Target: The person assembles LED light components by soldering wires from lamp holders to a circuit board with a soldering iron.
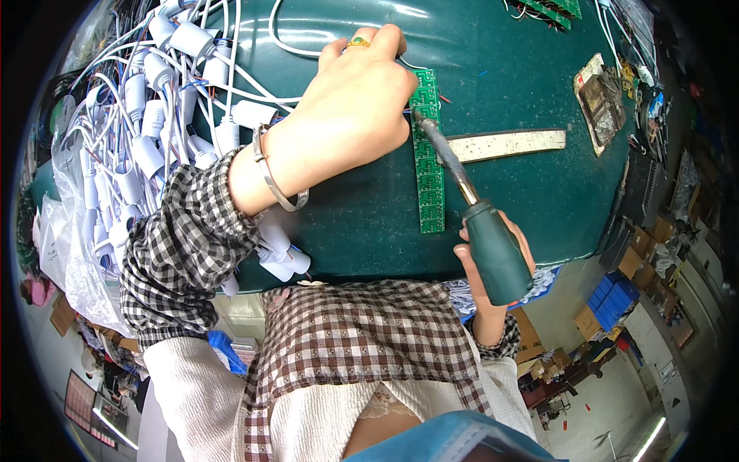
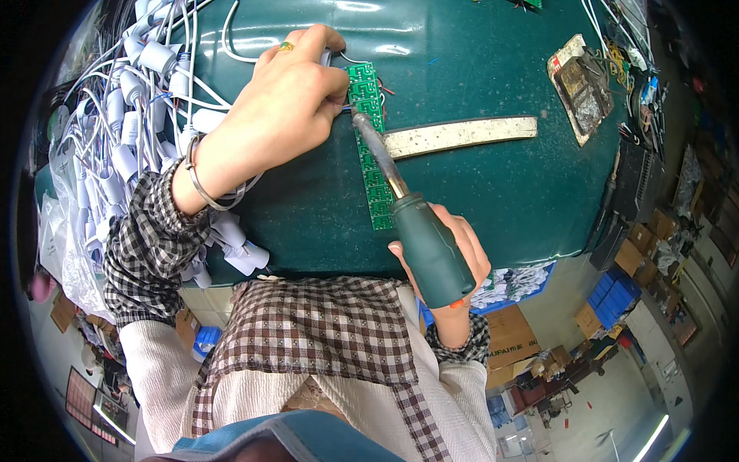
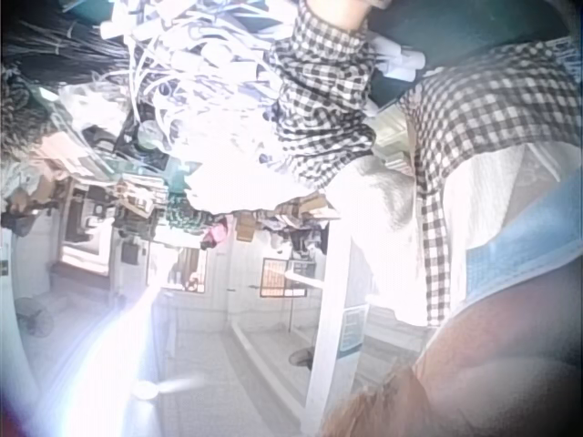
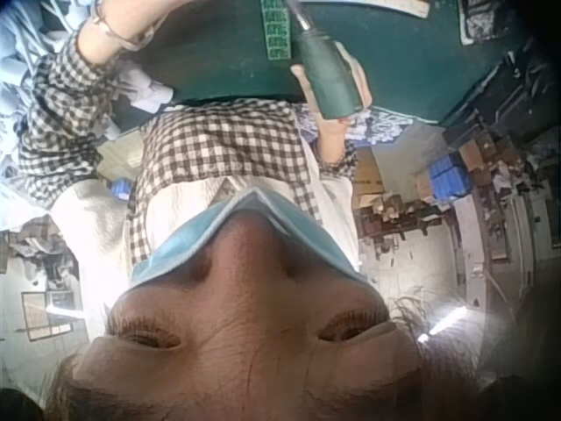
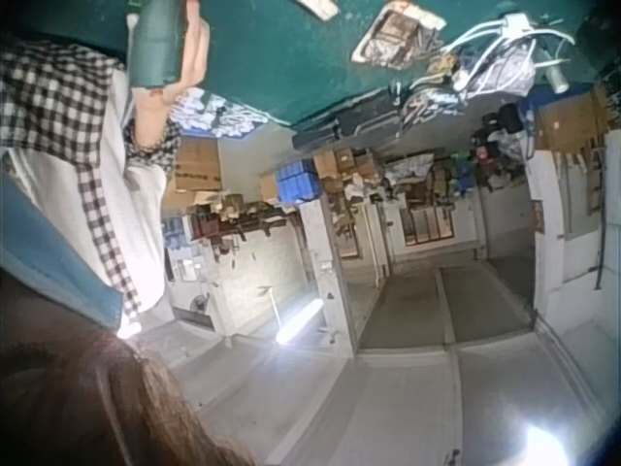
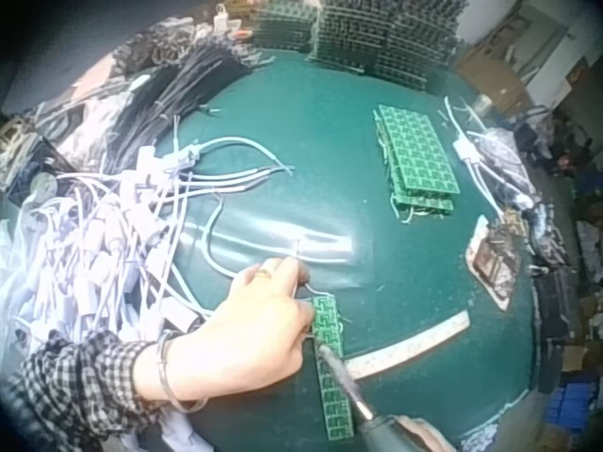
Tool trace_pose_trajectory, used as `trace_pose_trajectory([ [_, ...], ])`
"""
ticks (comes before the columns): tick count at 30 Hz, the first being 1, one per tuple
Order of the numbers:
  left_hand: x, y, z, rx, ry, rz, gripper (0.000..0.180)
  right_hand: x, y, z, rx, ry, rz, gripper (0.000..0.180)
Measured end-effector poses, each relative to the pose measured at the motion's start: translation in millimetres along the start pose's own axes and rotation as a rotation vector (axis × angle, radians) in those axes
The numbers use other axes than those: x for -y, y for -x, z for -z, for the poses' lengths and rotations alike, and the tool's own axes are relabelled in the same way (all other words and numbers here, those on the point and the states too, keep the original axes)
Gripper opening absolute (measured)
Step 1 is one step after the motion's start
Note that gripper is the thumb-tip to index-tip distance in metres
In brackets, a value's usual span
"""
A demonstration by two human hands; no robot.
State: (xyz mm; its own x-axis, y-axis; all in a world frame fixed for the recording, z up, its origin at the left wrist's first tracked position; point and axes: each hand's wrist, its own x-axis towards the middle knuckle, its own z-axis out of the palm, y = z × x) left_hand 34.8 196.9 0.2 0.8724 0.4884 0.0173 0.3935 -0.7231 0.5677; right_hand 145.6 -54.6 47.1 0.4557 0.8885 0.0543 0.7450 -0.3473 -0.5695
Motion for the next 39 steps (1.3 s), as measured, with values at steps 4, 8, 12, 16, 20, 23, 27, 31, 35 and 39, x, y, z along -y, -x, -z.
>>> trace_pose_trajectory([
  [4, 1, 0, -1, -0.020, -0.004, -0.016, 0.010, -14, 15, 0, -0.039, -0.054, -0.094, 0.046],
  [8, 3, 1, -1, -0.001, -0.022, -0.010, 0.010, -17, 17, 1, -0.030, -0.042, -0.082, 0.049],
  [12, 2, 0, -1, -0.021, -0.013, -0.018, 0.010, -19, 17, 5, -0.009, -0.015, -0.055, 0.054],
  [16, 2, 1, -2, -0.026, -0.024, -0.017, 0.011, -8, 11, 5, -0.070, -0.580, -0.321, 0.048],
  [20, 0, 0, -1, -0.014, -0.016, -0.015, 0.010, -7, 2, 10, -0.158, -0.865, -0.284, 0.047],
  [23, -2, -3, -3, -0.009, 0.043, -0.014, 0.006, -16, 3, 17, -0.264, -1.009, -0.409, 0.055],
  [27, -5, -3, -3, -0.013, 0.058, 0.009, 0.005, -52, -2, 44, -0.429, -1.255, -0.471, 0.053],
  [31, 0, 2, 3, 0.005, 0.058, 0.011, 0.007, -113, -21, 84, -0.669, -1.323, -0.537, 0.045],
  [35, -1, 0, 2, 0.003, 0.054, 0.004, 0.008, -175, -35, 108, -0.728, -1.334, -0.571, 0.041],
  [39, -4, -1, 3, 0.028, 0.086, 0.041, 0.006, -198, -50, 118, -0.713, -1.306, -0.577, 0.039],
])
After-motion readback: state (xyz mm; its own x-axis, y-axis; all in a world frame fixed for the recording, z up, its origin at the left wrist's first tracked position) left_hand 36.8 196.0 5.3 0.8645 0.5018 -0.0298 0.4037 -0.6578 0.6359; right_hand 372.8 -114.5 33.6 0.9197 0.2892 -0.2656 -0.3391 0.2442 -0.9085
